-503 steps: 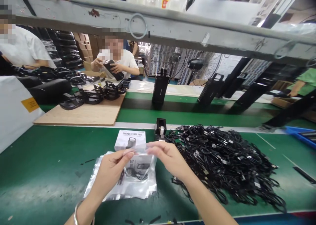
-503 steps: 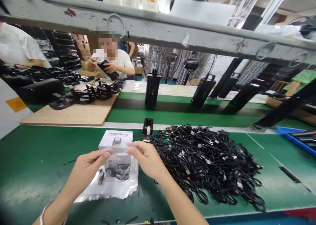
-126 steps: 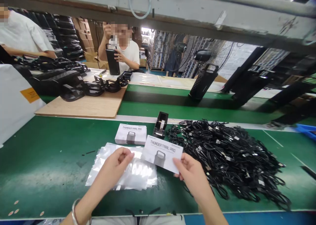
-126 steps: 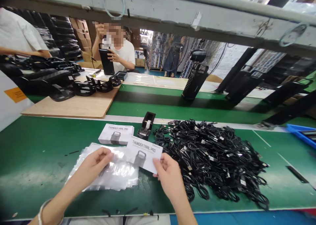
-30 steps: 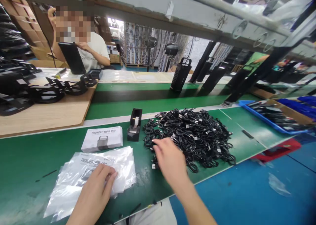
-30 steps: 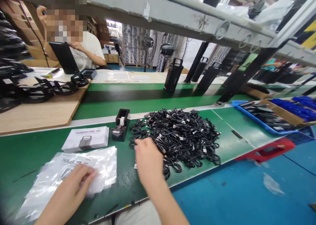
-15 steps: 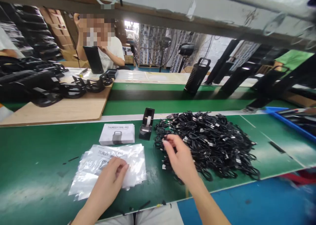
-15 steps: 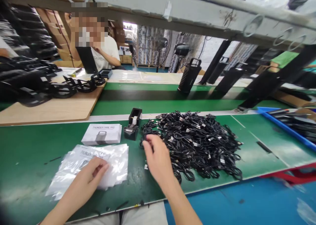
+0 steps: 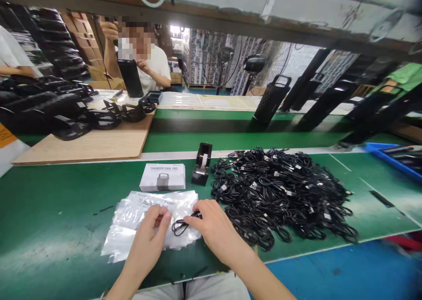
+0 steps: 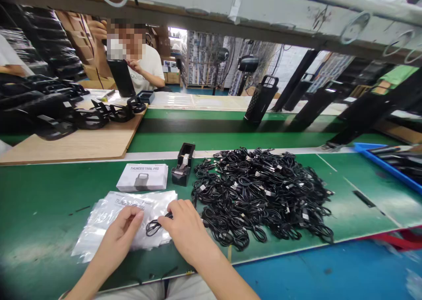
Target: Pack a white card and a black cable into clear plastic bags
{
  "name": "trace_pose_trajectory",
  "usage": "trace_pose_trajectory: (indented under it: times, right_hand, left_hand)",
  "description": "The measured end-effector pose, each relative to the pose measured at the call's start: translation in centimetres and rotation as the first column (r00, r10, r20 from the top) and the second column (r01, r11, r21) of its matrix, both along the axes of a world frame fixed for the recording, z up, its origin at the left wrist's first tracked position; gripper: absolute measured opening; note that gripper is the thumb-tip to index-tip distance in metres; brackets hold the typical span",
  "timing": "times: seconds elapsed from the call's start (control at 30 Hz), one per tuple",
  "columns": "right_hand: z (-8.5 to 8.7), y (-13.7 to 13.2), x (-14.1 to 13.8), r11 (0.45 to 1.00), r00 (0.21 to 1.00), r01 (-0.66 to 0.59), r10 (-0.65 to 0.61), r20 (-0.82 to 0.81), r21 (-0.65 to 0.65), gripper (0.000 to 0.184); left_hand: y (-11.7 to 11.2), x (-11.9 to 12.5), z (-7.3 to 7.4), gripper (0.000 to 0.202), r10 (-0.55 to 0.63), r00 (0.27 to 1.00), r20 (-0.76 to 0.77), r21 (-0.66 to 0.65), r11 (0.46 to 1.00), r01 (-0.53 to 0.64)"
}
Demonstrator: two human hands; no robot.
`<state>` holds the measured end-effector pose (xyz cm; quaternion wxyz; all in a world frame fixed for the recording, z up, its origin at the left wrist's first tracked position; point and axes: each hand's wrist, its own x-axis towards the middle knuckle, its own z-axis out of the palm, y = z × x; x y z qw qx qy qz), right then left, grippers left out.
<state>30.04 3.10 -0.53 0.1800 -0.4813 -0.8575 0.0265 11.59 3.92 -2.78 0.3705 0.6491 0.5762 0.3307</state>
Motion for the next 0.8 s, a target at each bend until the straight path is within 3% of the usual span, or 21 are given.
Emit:
trace_pose_trajectory:
  times: [0.1,0.23,0.37,0.47,0.57,0.63,0.67,0.7,0.73,0.8]
  right_hand:
    - [-0.1,0.1,-0.7,1.000,0.999,0.023,-0.024,-0.032,-0.020,0.020]
    - [-0.6,0.6,-2.4,0.981,0.981,0.175,-0.181,-0.074,-0.078,0.010]
    - [-0.1,1.1,-3.8,0.948,0.956,0.289,-0.293,-0.010,-0.135,0.007]
    - [0.4,1.3,-4.1,0.915,0.924,0.314,-0.355,-0.140,-0.252,0.007]
    - [0.6,1.2,-3.9,0.840,0.858,0.128,-0.361,-0.365,-0.527,0.020]
    - [0.7,1.1,-3.8,0.700,0.814,-0.126,-0.331,-0.477,-0.702,0.040]
    - [0.9,1.2,-3.9,0.635,0.795,-0.238,-0.308,-0.523,-0.735,0.044]
    - [1.3,1.4,-3.9,0.605,0.780,-0.312,-0.277,-0.562,-0.732,0.042]
    - [1.9,1.7,-4.1,0.619,0.773,-0.348,-0.235,-0.589,-0.704,0.037]
    - [3.8,2.8,-4.4,0.711,0.788,-0.352,-0.125,-0.602,-0.608,0.023]
  left_hand:
    - [-0.2,0.2,0.3,0.020,-0.036,0.999,-0.029,0.043,0.998,0.037]
    - [-0.7,0.6,0.9,0.016,-0.043,0.993,-0.113,0.151,0.987,0.060]
    - [-0.9,0.7,1.4,0.014,-0.021,0.983,-0.183,0.234,0.970,0.065]
    - [-0.9,0.7,1.6,0.014,-0.044,0.982,-0.186,0.229,0.970,0.087]
    - [-0.6,0.6,1.8,0.017,-0.038,0.990,-0.133,0.200,0.978,0.064]
    - [-0.1,0.5,2.4,0.018,0.009,0.995,-0.100,0.210,0.978,0.012]
    - [0.3,0.3,2.9,0.018,0.037,0.996,-0.084,0.220,0.975,-0.018]
    - [0.7,0.1,3.5,0.019,0.058,0.996,-0.065,0.223,0.974,-0.042]
    - [1.1,-0.1,4.2,0.019,0.071,0.997,-0.041,0.223,0.973,-0.061]
    - [1.9,-0.8,5.8,0.021,0.085,0.996,0.021,0.232,0.969,-0.087]
